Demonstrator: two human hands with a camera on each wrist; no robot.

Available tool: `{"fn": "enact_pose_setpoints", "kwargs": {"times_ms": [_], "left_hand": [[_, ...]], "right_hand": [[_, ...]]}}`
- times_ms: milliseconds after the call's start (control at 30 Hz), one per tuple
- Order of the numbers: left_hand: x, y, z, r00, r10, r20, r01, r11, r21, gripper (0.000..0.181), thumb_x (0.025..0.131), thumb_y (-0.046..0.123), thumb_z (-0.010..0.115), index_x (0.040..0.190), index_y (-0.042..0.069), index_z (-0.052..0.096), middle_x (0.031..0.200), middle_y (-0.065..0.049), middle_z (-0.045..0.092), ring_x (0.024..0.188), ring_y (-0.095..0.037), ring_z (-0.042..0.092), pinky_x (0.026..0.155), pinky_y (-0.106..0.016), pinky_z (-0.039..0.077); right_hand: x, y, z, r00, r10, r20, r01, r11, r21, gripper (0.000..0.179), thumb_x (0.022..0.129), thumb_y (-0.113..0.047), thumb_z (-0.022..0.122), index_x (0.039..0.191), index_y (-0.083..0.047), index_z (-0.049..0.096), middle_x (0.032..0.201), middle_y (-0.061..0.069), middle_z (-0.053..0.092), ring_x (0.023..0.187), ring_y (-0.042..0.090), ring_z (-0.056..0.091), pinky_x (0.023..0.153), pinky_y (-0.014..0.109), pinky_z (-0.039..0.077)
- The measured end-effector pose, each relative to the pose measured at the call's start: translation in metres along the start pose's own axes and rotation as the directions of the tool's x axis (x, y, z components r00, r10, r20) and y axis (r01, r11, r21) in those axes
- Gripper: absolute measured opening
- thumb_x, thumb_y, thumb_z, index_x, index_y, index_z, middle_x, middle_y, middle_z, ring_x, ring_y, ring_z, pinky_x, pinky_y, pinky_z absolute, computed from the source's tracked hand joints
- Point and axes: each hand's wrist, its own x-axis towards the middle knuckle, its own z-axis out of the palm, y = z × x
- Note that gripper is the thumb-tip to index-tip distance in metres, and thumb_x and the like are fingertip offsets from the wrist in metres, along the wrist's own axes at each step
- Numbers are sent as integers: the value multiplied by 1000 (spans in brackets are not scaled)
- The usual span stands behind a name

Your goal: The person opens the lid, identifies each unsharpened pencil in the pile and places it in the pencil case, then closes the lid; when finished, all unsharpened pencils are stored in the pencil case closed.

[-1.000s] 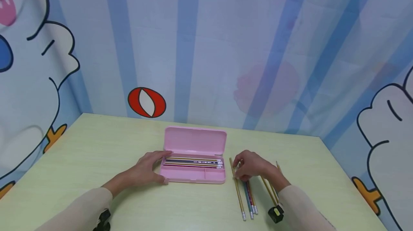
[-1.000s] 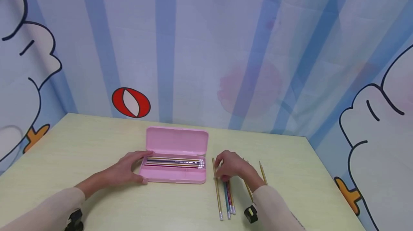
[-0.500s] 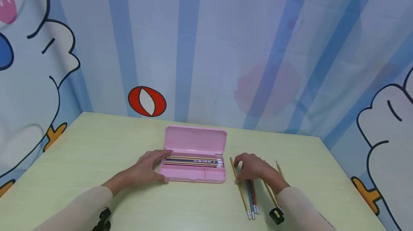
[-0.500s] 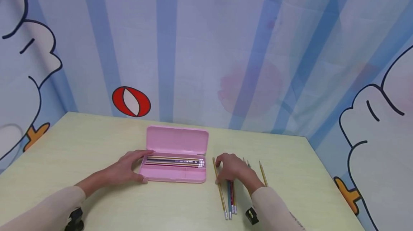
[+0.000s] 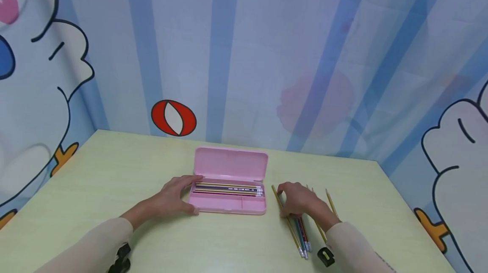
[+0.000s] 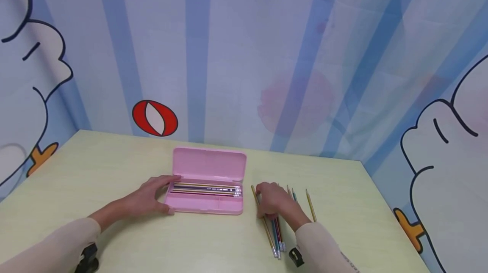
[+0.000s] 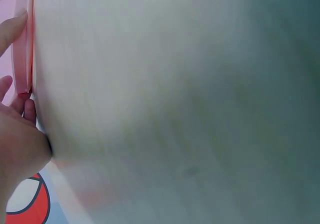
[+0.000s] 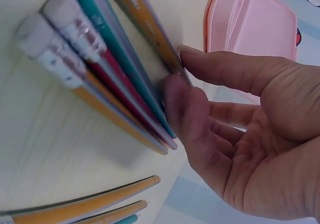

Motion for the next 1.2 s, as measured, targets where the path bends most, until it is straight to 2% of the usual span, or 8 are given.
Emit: {"fn": "enact_pose_setpoints", "kwargs": {"times_ms": [300, 467, 667, 833, 933, 1133, 1200], "left_hand": [[0, 1, -1, 1000, 5, -1, -5, 1000, -3, 89, 75, 26, 86, 152, 20, 41, 156, -13, 41, 140, -39, 31, 111, -69, 31], [0, 0, -1, 1000, 10, -5, -10, 1000, 7, 89, 74, 26, 86, 152, 20, 41, 156, -13, 41, 140, -39, 32, 111, -69, 31], [1, -1, 0, 1000, 17, -7, -17, 1000, 10, 90, 74, 26, 87, 151, 19, 42, 156, -14, 41, 139, -40, 33, 111, -69, 31], [1, -2, 1, 1000, 10, -14, -10, 1000, 8, 91, 73, 25, 87, 151, 20, 42, 156, -13, 42, 139, -39, 33, 111, -68, 32], [0, -1, 1, 1000, 21, -12, -21, 1000, 12, 91, 73, 25, 87, 151, 19, 42, 156, -14, 42, 138, -39, 33, 110, -68, 32], [0, -2, 0, 999, 35, -7, -35, 999, 10, 90, 73, 25, 87, 151, 19, 42, 156, -14, 42, 138, -40, 33, 111, -68, 31], [0, -2, 0, 999, 32, -9, -32, 999, 7, 90, 73, 25, 87, 151, 19, 42, 156, -14, 42, 138, -39, 33, 111, -68, 31]], "right_hand": [[-11, 0, -2, 999, 19, 42, -20, 999, 33, 75, 71, 9, 72, 140, -10, 50, 73, 13, 64, 49, 17, 62, 43, 27, 50], [-13, 1, -4, 998, 22, 67, -25, 998, 50, 82, 68, 14, 68, 143, -11, 48, 82, 15, 65, 49, 17, 61, 43, 27, 50], [-13, 4, -6, 999, 17, 49, -18, 999, 32, 81, 69, 18, 65, 143, -9, 49, 113, 27, 64, 50, 18, 64, 45, 29, 53], [-11, 4, -5, 1000, -4, 18, 4, 1000, 1, 72, 74, 19, 59, 140, -9, 52, 130, 26, 58, 51, 18, 63, 45, 30, 53], [-7, 5, -2, 1000, -19, -6, 18, 999, -38, 70, 75, 18, 57, 140, -10, 53, 128, 24, 59, 52, 18, 61, 43, 28, 50], [-2, 6, 2, 998, -47, -39, 41, 988, -148, 78, 73, 17, 56, 144, -14, 49, 118, 18, 64, 68, 23, 55, 40, 24, 34], [-2, 6, 2, 998, -50, -40, 43, 987, -157, 78, 73, 17, 55, 145, -14, 49, 120, 18, 64, 74, 25, 56, 40, 25, 33]]}}
